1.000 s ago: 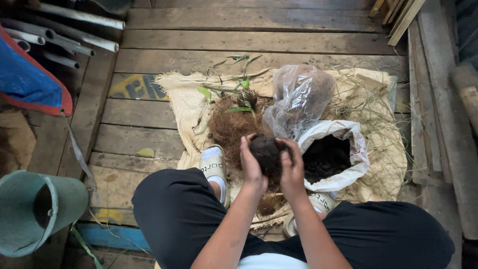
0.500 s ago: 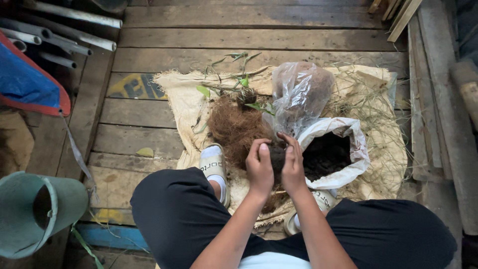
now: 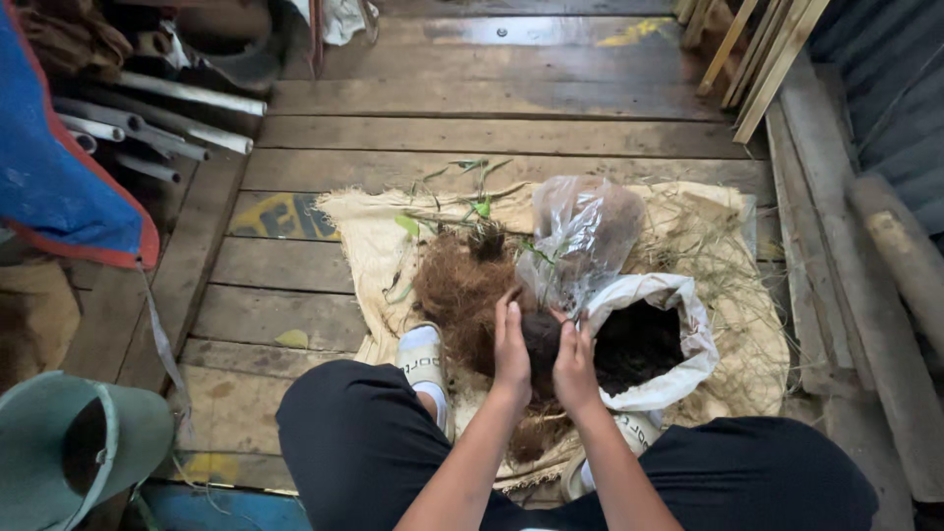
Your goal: The person sits on the floor and packs soil around the roots of small plants by hand. They repeatedly scoop soil from a white sack and press it into a ball around the plant roots, occasionally adjusting the plant's position.
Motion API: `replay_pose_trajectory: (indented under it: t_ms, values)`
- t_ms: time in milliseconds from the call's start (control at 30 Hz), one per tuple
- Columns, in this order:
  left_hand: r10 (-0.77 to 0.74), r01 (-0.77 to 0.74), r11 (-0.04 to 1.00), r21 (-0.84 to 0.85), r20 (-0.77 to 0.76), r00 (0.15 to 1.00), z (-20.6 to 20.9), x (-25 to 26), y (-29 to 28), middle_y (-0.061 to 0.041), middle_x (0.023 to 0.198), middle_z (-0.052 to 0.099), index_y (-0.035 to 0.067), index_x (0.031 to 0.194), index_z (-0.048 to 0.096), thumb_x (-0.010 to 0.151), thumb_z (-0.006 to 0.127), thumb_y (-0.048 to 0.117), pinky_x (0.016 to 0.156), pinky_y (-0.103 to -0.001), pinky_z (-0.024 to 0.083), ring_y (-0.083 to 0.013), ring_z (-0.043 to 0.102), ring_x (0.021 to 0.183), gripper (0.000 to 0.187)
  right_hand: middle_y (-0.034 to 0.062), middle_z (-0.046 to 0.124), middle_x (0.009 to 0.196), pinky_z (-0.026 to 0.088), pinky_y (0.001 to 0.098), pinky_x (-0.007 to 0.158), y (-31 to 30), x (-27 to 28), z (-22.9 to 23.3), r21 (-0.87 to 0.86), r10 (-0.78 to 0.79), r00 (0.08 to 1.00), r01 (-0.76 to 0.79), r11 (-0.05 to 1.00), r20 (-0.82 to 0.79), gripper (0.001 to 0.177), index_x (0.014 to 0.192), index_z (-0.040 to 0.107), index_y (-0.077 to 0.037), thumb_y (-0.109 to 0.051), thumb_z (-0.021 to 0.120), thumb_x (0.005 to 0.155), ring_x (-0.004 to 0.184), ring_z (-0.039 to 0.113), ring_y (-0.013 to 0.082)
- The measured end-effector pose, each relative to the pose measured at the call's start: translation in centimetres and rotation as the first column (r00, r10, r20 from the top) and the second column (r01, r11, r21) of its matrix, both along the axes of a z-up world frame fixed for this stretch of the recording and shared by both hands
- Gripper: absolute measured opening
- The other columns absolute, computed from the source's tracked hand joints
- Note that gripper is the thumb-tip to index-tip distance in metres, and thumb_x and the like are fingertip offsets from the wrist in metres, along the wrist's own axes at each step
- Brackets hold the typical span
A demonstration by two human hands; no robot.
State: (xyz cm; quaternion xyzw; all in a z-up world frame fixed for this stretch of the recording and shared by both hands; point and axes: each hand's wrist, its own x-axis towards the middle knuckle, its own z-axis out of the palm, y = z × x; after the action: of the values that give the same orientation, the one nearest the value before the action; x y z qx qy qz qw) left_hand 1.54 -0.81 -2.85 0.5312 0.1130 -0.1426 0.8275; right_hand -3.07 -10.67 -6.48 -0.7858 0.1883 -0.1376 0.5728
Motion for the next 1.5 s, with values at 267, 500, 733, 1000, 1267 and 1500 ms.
replay_pose_trajectory:
  t_ms: [267,500,733,1000,1267,1500]
  values:
    - [0.009,-0.021,0.992,0.128,0.097,0.995,-2.2,1.5,0.3,-0.013,0.129,0.063,0.009,0.136,0.058,0.106,0.037,0.044,0.104,-0.036,0.044,-0.0240,0.059,0.118,0.050,0.0131,0.059,0.138,0.039,0.0325,0.110,0.8,-0.6,1.5,0.254,0.105,0.994,-0.108,0.961,0.026,0.060,0.146,0.045,-0.002,-0.040,0.052,0.101,0.129,0.055,0.0219]
    - [-0.042,0.029,0.995,0.090,0.142,0.989,-2.0,1.9,0.5,-0.013,0.133,0.063,0.009,0.139,0.054,0.105,0.041,0.048,0.108,-0.036,0.043,-0.0235,0.058,0.126,0.053,0.0116,0.067,0.129,0.048,0.0323,0.102,-1.1,-0.5,4.7,0.281,-0.013,0.986,-0.034,0.959,0.165,0.061,0.142,0.057,0.000,-0.032,0.071,0.092,0.115,0.063,0.0193]
    - [-0.261,0.083,0.946,0.312,0.587,0.766,1.5,-0.3,1.4,-0.016,0.138,0.062,0.005,0.140,0.057,0.109,0.037,0.040,0.114,-0.038,0.039,-0.0272,0.056,0.132,0.051,0.0064,0.065,0.115,0.055,0.0335,0.085,-1.3,-0.1,6.4,0.679,-0.057,0.988,-0.055,0.732,0.142,0.058,0.135,0.054,-0.006,-0.023,0.075,0.083,0.100,0.065,0.0174]
    - [-0.348,0.231,0.933,0.276,0.535,0.770,3.4,-1.8,1.1,-0.016,0.146,0.053,0.007,0.143,0.056,0.107,0.046,0.040,0.119,-0.040,0.033,-0.0307,0.048,0.141,0.049,0.0071,0.066,0.107,0.057,0.0320,0.077,-0.6,-1.1,7.6,0.719,-0.091,0.995,0.027,0.694,0.050,0.051,0.130,0.057,-0.003,-0.025,0.072,0.086,0.091,0.067,0.0168]
    - [-0.494,0.351,0.859,0.373,0.417,0.763,6.8,-2.5,1.6,-0.016,0.146,0.046,0.014,0.149,0.047,0.087,0.056,0.062,0.109,-0.047,0.042,-0.0339,0.050,0.134,0.079,0.0086,0.062,0.117,0.055,0.0380,0.084,-0.6,-1.9,9.6,0.759,-0.101,0.993,0.107,0.643,-0.054,0.059,0.139,0.050,-0.014,-0.044,0.062,0.090,0.104,0.064,0.0227]
    - [-0.505,0.095,0.843,0.530,0.718,0.479,14.1,-1.7,3.5,-0.022,0.153,0.047,0.010,0.152,0.042,0.065,0.093,0.047,0.117,-0.052,0.037,-0.0414,0.046,0.143,0.107,0.0036,0.050,0.149,0.042,0.0425,0.110,-0.9,-3.4,16.1,0.780,0.014,0.997,-0.064,0.623,0.070,0.074,0.157,0.031,-0.029,-0.065,0.027,0.093,0.135,0.051,0.0228]
